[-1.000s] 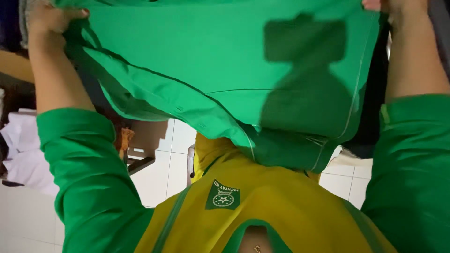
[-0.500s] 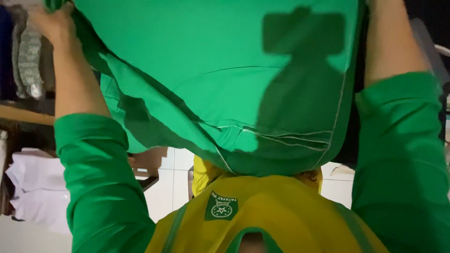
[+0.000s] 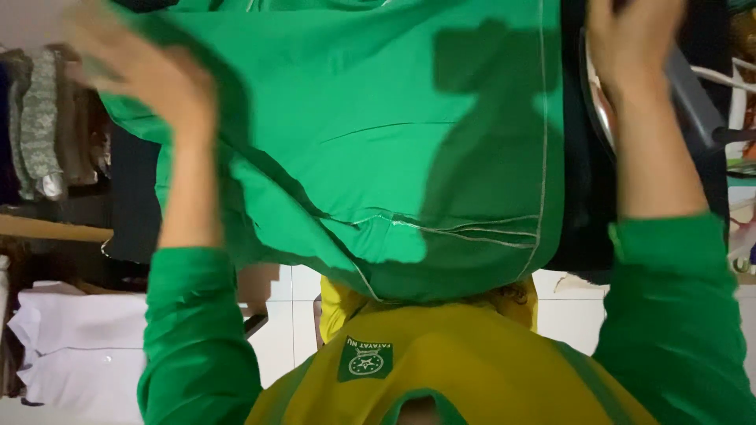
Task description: Ironing a green long-sleeved shirt on an ironing board.
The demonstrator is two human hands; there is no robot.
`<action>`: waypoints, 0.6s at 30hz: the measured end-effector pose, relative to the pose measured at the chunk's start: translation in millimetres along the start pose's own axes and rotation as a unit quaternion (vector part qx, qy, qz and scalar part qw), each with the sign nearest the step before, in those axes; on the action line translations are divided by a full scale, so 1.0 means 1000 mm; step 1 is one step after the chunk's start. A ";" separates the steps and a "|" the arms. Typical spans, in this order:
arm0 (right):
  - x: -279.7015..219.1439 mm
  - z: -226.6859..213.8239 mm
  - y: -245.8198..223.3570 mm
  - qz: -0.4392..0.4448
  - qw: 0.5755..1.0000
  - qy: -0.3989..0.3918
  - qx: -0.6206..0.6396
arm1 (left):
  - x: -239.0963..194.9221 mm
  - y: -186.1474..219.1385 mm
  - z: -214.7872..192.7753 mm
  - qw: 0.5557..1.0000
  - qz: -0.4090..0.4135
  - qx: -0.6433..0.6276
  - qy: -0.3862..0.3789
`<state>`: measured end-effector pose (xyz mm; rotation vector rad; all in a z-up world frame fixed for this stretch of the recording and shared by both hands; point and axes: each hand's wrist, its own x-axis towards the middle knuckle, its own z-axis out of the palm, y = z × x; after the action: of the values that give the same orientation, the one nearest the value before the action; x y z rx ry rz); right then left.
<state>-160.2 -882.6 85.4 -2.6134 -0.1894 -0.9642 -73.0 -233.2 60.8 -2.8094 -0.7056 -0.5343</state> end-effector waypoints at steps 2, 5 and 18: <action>-0.016 -0.054 -0.006 -0.119 0.987 0.032 -0.106 | -0.063 0.052 -0.047 0.892 0.357 -0.277 0.023; -0.032 -0.096 -0.016 -0.109 0.932 0.039 -0.344 | -0.139 0.116 -0.095 0.717 0.607 -0.340 -0.047; -0.043 -0.079 0.034 -0.016 0.987 -0.064 -0.146 | -0.332 0.275 -0.140 0.452 0.800 -0.337 -0.205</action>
<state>-232.4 -943.0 104.0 -2.9526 -0.1311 -0.8925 -253.3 -648.0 32.6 -2.4559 2.4666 0.3946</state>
